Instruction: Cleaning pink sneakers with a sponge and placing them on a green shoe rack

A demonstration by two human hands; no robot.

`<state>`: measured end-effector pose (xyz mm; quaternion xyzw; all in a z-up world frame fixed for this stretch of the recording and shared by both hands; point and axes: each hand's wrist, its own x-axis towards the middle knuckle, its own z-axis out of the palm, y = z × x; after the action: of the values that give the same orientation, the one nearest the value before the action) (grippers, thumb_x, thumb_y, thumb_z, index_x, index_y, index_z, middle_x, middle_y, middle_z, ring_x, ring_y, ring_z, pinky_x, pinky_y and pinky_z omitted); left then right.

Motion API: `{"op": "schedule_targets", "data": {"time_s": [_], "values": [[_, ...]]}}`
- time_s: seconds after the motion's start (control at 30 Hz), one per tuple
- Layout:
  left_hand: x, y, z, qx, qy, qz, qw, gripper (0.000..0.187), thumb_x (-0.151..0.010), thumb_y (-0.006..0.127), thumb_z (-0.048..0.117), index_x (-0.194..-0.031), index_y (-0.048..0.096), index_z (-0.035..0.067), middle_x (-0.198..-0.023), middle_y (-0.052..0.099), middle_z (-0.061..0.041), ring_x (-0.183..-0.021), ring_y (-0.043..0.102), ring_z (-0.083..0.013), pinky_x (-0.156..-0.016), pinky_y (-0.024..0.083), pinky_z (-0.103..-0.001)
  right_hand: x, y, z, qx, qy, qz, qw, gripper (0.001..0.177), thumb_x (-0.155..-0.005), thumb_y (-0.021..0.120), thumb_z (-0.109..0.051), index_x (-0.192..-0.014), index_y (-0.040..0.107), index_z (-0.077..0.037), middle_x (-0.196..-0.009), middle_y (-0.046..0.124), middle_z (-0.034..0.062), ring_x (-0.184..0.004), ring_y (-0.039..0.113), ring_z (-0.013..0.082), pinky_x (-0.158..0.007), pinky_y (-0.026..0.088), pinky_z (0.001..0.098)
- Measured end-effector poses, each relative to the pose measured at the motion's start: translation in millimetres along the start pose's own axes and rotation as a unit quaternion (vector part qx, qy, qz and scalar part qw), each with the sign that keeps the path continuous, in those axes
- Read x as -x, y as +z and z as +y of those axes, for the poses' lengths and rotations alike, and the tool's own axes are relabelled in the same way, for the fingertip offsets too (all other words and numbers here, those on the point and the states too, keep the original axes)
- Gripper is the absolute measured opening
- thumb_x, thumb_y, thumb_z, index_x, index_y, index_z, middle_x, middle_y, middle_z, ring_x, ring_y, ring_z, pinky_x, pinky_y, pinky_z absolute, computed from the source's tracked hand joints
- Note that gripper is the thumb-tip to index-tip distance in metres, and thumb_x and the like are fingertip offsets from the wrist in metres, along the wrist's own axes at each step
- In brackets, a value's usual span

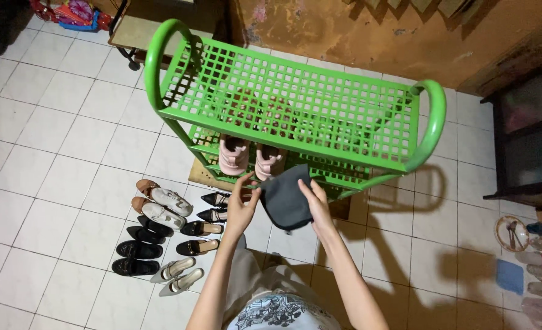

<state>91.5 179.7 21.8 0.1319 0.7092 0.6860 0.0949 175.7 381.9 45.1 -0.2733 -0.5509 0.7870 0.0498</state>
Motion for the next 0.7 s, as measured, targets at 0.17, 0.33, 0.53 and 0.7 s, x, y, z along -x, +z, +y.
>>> {"op": "schedule_targets", "data": {"time_s": [0.17,0.33,0.53,0.7], "values": [[-17,-26,-9,-0.108,0.025,0.117,0.987,0.050,-0.091,0.078,0.015,-0.135,0.056,0.005,-0.112,0.064,-0.009,-0.094,0.063,-0.0177,-0.082,0.053,-0.030,-1,42,-9,0.110,-0.002,-0.047,0.993,0.039,-0.099,0.065,-0.020,-0.133,0.056,-0.003,-0.110,0.070,0.0083,-0.090,0.064,0.0152,-0.075,0.050,0.0287],[-48,-52,5,-0.173,0.062,0.100,0.978,0.073,-0.083,0.083,0.018,-0.143,0.045,0.003,-0.133,0.052,-0.019,-0.122,0.055,-0.0305,-0.098,0.048,-0.040,-15,80,-3,0.119,-0.114,-0.082,0.983,0.046,-0.098,0.058,-0.009,-0.142,0.045,-0.016,-0.117,0.068,0.0099,-0.096,0.065,0.0117,-0.081,0.053,0.0274],[-79,-72,6,-0.215,0.148,-0.021,0.965,0.086,-0.079,0.086,0.012,-0.151,0.040,0.006,-0.151,0.044,-0.024,-0.142,0.041,-0.0427,-0.111,0.041,-0.048,-27,109,9,0.323,-0.063,-0.080,0.941,0.047,-0.106,0.044,-0.010,-0.152,0.054,-0.014,-0.140,0.071,0.0125,-0.111,0.064,0.0252,-0.097,0.047,0.0273],[-92,-85,6,-0.188,0.074,-0.100,0.974,0.077,-0.080,0.077,0.004,-0.149,0.047,0.019,-0.159,0.036,-0.024,-0.140,0.046,-0.0432,-0.105,0.049,-0.044,-48,115,42,0.308,-0.128,-0.039,0.942,0.056,-0.102,0.053,-0.011,-0.156,0.038,-0.008,-0.154,0.052,0.0154,-0.138,0.052,0.0212,-0.112,0.036,0.0275]]}}
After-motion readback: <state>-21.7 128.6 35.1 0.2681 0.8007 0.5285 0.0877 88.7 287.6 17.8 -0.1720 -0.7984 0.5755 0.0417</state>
